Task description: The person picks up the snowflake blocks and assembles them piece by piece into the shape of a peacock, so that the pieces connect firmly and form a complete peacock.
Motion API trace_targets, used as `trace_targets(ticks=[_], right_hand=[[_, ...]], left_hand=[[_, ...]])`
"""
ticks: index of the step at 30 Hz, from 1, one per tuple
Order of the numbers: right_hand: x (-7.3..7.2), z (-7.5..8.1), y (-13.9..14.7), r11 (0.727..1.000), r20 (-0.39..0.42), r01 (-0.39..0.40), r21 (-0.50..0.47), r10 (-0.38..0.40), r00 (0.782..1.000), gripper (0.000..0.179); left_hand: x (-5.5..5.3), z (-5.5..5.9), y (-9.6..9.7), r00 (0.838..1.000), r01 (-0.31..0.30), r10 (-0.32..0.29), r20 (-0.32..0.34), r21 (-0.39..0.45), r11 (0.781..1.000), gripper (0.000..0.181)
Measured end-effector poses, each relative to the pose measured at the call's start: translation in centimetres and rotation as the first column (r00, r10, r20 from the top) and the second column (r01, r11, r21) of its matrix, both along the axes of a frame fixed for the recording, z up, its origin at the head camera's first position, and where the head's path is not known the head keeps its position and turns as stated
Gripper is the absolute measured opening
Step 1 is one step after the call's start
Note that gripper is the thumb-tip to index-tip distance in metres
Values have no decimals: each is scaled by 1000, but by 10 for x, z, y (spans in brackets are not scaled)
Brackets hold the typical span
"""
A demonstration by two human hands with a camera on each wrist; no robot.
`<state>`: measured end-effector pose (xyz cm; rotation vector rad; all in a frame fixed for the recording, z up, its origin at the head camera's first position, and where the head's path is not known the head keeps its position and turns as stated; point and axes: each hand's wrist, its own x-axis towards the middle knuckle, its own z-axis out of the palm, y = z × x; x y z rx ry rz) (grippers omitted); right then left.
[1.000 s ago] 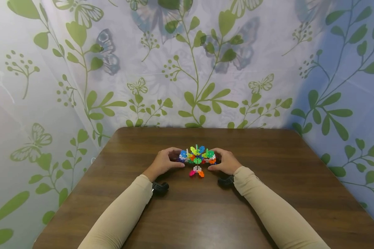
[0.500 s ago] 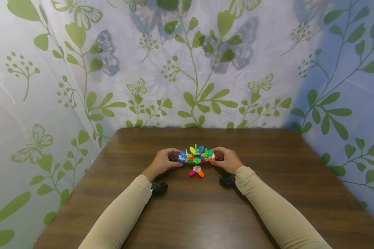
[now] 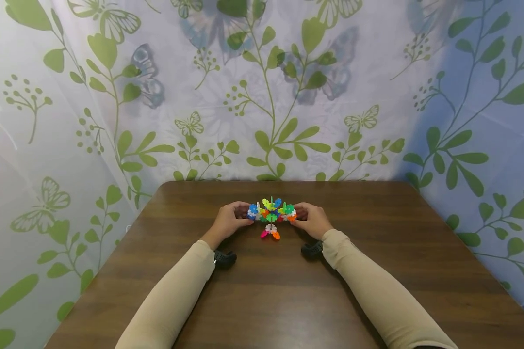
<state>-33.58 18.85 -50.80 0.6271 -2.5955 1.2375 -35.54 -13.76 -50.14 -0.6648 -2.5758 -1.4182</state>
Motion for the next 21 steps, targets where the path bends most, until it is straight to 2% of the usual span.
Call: trace_targets(ticks=[8,15,21], right_hand=[[-8,-2,-3,1000,41,-2,-27,3,999,46],[-9,-8,5,999,18,-32,-39,33,999,53],[-8,-9,12,998,-1,-42,-35,42,999,58]], left_hand=[[-7,-3,-1,1000,-18,18,16,0,1000,48],[-3,-3,-4,999,-11,12,35,-12,1000,54],[1,-2,-6,1000,5,-5,27,-8,1000,56]])
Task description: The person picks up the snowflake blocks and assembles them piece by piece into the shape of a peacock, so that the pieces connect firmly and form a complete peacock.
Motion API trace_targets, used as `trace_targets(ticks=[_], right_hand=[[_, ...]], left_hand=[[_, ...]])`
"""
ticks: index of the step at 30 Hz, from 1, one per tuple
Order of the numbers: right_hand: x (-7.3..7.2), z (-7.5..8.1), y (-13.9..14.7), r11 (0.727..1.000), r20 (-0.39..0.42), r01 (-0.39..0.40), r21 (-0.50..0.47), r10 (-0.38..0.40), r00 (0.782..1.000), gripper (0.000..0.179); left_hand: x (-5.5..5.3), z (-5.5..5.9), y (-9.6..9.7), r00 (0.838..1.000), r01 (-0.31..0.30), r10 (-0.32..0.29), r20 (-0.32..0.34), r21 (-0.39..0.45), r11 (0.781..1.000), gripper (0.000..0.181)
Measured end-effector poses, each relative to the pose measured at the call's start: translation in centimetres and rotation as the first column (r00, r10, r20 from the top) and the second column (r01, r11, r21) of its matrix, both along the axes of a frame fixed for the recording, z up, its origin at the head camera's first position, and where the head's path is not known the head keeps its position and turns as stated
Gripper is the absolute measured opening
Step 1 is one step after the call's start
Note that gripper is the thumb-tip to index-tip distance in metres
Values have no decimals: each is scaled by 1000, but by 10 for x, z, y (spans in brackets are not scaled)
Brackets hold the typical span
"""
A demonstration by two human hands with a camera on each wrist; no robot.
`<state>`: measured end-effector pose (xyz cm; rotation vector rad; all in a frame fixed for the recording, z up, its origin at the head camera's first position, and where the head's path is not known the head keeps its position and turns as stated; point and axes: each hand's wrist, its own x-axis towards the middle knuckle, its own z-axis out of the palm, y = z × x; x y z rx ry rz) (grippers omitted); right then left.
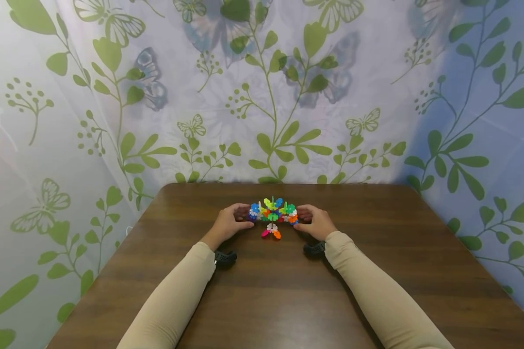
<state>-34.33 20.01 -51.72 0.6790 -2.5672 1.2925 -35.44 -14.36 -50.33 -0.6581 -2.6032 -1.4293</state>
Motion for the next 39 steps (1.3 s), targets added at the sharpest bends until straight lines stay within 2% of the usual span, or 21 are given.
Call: trace_targets(ticks=[8,16,23,31,39], right_hand=[[3,3,3,1000,12,5,13,-5,1000,61],[3,1,14,1000,13,-7,-27,8,1000,62],[8,2,31,999,33,7,-39,-5,999,63],[14,4,38,999,69,31,-24,-29,997,61],[10,4,36,999,39,31,-8,-31,999,59]], left_hand=[[5,0,-3,1000,-14,14,2,-12,1000,54],[4,-1,-12,1000,1,-2,17,49,999,58],[6,2,-21,999,-9,7,34,35,999,59],[4,-1,-24,999,12,-13,51,10,1000,60],[3,1,-26,1000,18,-19,23,19,1000,60]])
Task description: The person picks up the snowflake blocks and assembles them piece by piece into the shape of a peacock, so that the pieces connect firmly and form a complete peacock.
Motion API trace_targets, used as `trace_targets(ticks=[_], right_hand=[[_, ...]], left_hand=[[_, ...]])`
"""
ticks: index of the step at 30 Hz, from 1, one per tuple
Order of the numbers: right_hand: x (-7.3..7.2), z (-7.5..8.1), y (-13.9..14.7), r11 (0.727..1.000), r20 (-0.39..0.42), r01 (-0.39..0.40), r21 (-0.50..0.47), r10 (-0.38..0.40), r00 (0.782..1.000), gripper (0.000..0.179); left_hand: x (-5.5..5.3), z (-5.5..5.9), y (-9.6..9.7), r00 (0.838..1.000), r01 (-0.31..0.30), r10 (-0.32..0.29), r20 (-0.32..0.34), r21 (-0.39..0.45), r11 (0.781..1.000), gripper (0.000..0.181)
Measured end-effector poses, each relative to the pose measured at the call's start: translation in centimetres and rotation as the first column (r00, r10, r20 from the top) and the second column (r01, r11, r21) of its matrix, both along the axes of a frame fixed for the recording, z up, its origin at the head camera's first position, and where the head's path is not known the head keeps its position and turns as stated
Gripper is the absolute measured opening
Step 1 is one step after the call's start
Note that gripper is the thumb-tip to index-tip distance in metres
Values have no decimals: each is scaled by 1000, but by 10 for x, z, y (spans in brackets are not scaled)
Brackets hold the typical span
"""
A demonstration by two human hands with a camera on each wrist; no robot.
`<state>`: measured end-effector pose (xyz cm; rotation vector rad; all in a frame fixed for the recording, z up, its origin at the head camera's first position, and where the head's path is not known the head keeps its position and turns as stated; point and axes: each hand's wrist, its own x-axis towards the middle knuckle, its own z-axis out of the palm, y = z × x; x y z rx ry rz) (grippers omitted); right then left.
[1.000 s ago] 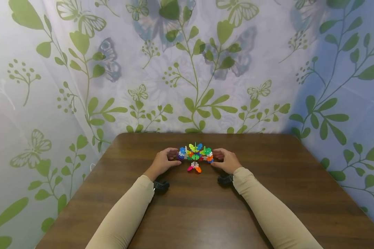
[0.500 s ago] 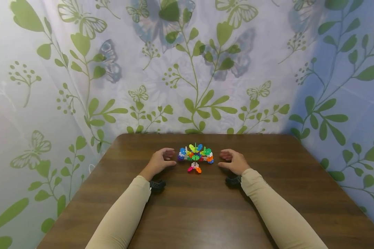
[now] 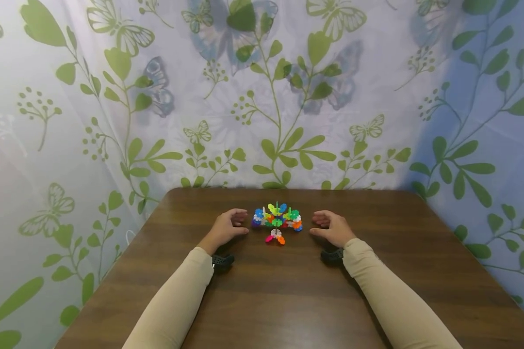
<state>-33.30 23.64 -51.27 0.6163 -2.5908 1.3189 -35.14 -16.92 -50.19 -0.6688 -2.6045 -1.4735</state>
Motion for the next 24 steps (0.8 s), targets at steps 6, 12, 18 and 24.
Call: trace_targets(ticks=[6,12,18,24], right_hand=[[4,1,-1,1000,2,6,9,-6,1000,59],[5,4,-4,1000,7,12,7,-12,1000,58],[5,1,-5,1000,12,-7,10,7,1000,56],[5,-3,-4,1000,23,-2,7,2,1000,55]], left_hand=[[1,0,1,1000,7,-7,8,11,1000,61],[0,1,0,1000,2,-2,0,-5,1000,60],[1,-4,-1,1000,1,-1,4,1,1000,60],[3,-3,-6,1000,-7,7,7,-14,1000,60]])
